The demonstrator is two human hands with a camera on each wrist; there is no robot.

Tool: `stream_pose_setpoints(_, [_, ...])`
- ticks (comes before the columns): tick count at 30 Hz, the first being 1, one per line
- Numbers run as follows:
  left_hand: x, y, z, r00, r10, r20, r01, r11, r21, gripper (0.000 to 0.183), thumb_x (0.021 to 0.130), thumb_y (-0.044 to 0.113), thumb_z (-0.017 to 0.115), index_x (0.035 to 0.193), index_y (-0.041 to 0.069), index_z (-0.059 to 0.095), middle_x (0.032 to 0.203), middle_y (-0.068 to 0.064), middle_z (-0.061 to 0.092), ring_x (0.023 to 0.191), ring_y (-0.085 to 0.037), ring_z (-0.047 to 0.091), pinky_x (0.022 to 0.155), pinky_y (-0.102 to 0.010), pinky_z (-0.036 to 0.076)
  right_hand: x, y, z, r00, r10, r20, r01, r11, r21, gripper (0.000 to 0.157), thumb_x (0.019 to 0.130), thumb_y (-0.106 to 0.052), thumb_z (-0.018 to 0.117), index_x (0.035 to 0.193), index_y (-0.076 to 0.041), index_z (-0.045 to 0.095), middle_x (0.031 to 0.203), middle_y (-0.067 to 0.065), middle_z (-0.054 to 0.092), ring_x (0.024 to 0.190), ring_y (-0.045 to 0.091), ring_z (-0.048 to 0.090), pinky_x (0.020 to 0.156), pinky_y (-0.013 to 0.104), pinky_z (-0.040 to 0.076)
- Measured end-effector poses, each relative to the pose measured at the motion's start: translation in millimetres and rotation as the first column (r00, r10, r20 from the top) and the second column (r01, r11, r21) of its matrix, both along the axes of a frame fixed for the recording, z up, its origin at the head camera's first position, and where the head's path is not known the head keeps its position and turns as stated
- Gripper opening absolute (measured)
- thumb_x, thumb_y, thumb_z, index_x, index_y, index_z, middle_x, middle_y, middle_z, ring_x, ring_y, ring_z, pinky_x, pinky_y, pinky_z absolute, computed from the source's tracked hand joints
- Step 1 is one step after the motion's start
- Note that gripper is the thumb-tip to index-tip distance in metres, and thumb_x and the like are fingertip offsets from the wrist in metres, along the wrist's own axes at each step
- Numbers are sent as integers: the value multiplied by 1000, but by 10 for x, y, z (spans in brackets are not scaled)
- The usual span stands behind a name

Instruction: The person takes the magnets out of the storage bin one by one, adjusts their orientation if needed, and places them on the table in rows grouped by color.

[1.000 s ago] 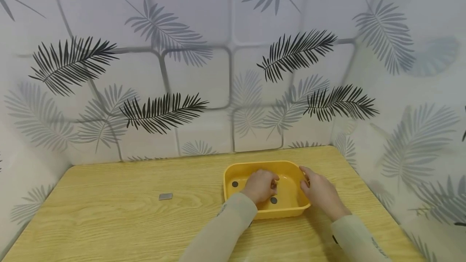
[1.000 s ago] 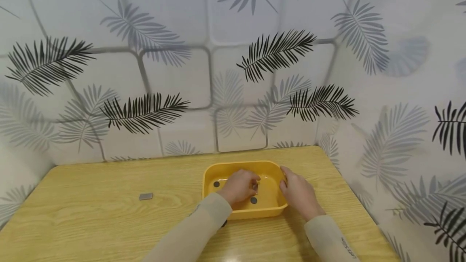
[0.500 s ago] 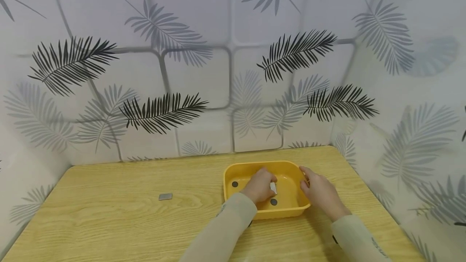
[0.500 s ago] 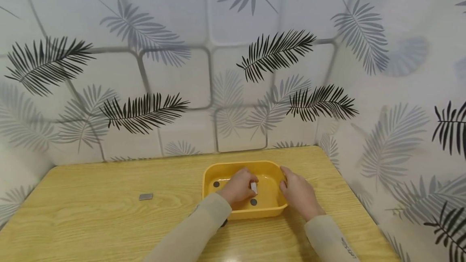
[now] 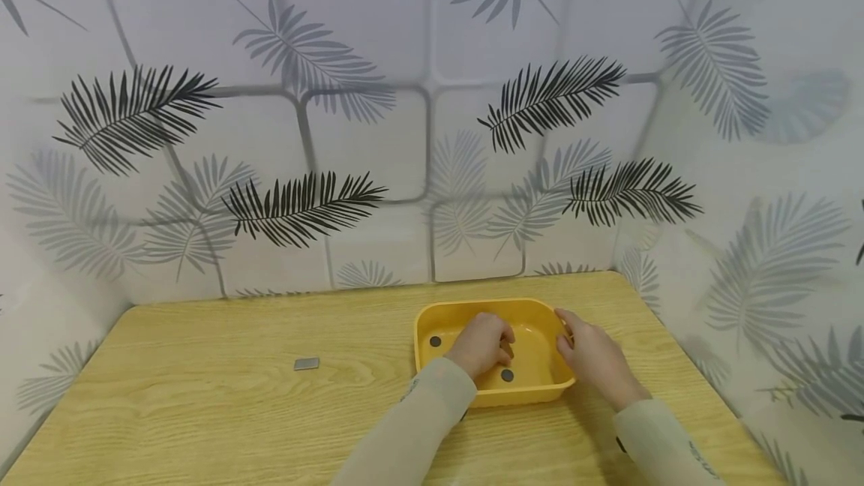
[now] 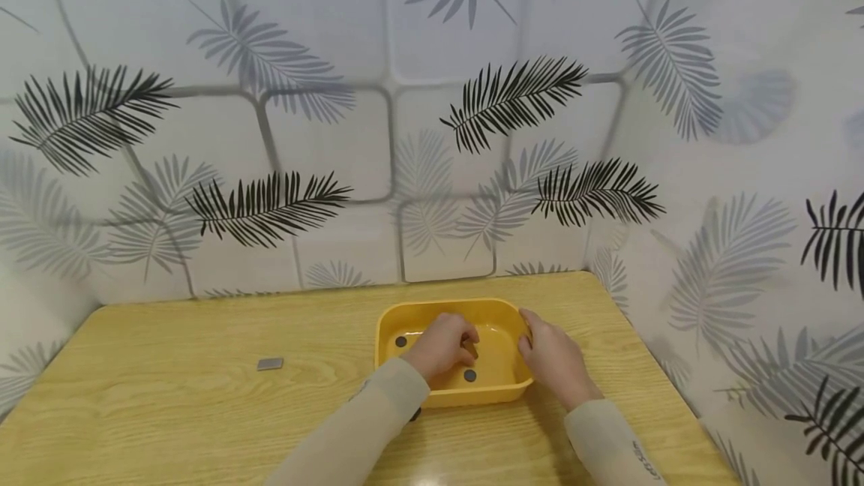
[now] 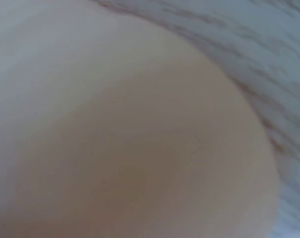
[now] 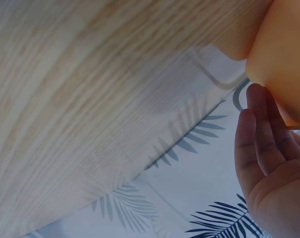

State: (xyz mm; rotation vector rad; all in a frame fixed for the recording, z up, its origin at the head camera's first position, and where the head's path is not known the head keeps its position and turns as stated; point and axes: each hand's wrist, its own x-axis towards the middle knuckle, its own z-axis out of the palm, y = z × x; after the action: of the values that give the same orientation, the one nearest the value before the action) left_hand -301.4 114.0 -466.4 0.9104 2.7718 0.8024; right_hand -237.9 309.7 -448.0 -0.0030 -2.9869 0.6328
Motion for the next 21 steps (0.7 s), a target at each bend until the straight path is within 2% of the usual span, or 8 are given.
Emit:
stream_pose_setpoints(7, [3, -32, 65, 1000, -15, -17, 15, 999, -31, 27, 81, 9, 87, 108, 8, 81, 110, -2, 77, 98, -14, 67, 89, -20, 56, -1, -8, -3, 1000, 2, -2, -2, 1000, -3, 50, 100, -11, 60, 148, 2, 49, 93, 12, 67, 61, 15, 51, 54, 27, 43])
stream_pose_setpoints(18, [-9, -109, 93, 991, -62, -117, 48, 992, -116, 10, 82, 17, 88, 92, 14, 84, 97, 4, 80, 89, -11, 70, 81, -18, 55, -6, -2, -6, 1000, 10, -13, -10, 1000, 2, 50, 100, -10, 60, 147, 3, 49, 100, 17, 70, 61, 15, 51, 54, 27, 43])
stream_pose_setpoints(21, [-25, -130, 90, 985, -85, -147, 68, 990, -122, 12, 82, 21, 88, 93, 18, 85, 96, 7, 80, 86, -8, 68, 79, -17, 54, -2, 7, -14, 1000, 13, -23, -13, 1000, 2, 50, 99, -9, 61, 147, 4, 49, 101, 19, 70, 62, 15, 51, 55, 27, 44])
